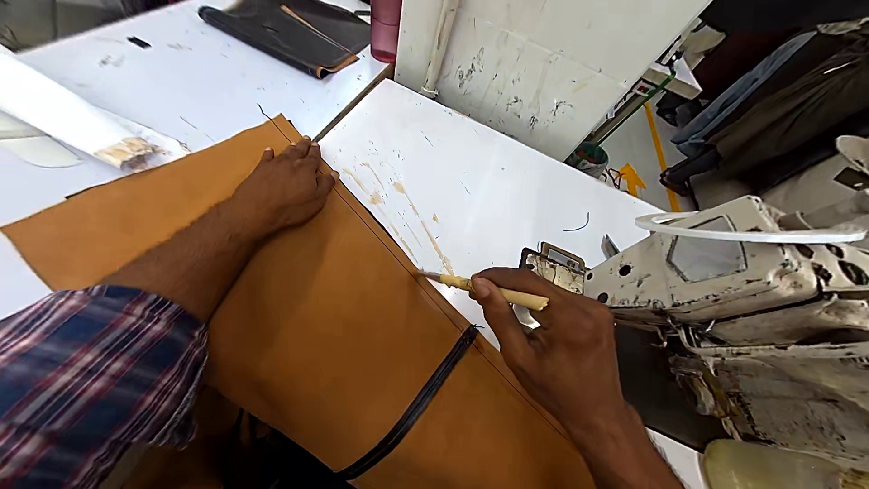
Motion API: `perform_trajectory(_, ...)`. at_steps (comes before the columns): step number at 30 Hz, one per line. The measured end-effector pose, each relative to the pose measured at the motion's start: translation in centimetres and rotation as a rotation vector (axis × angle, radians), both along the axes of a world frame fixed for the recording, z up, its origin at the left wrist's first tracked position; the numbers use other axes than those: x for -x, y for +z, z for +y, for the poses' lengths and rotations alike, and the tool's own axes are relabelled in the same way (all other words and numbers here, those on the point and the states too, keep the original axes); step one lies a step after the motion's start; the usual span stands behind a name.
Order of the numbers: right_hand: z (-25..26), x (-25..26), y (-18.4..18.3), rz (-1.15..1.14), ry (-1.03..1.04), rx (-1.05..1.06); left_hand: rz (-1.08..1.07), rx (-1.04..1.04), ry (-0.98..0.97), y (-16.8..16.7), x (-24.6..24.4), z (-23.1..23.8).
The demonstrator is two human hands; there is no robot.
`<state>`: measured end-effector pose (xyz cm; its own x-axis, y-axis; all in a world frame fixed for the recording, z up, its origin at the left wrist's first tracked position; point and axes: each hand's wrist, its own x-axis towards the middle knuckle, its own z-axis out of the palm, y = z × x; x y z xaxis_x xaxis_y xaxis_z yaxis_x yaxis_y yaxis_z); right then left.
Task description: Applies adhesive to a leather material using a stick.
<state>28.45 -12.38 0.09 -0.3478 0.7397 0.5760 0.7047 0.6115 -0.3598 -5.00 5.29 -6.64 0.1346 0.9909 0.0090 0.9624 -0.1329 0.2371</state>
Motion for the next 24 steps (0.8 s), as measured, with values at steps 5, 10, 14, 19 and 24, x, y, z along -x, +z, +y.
perform_trajectory(5,0.2,-0.8,2.0,-0.124,-0.033,-0.008,-0.069,-0.001,0.102,-0.6,3.0,4.1)
perform_trajectory(10,3.0,1.9,0.8,-0.050,0.042,-0.042,-0.060,-0.069,0.266,-0.5,6.5,6.2)
perform_trajectory(14,5.6,4.5,-0.2,0.005,0.103,-0.041,-0.177,-0.103,0.380,0.7,7.3,6.9)
perform_trajectory(19,6.5,4.8,1.4,-0.114,0.058,-0.036,-0.400,-0.111,0.404,0.7,6.5,6.5)
perform_trajectory(24,9.3,8.0,1.1,-0.092,0.086,-0.078,-0.384,-0.207,0.337,-0.4,6.4,6.7)
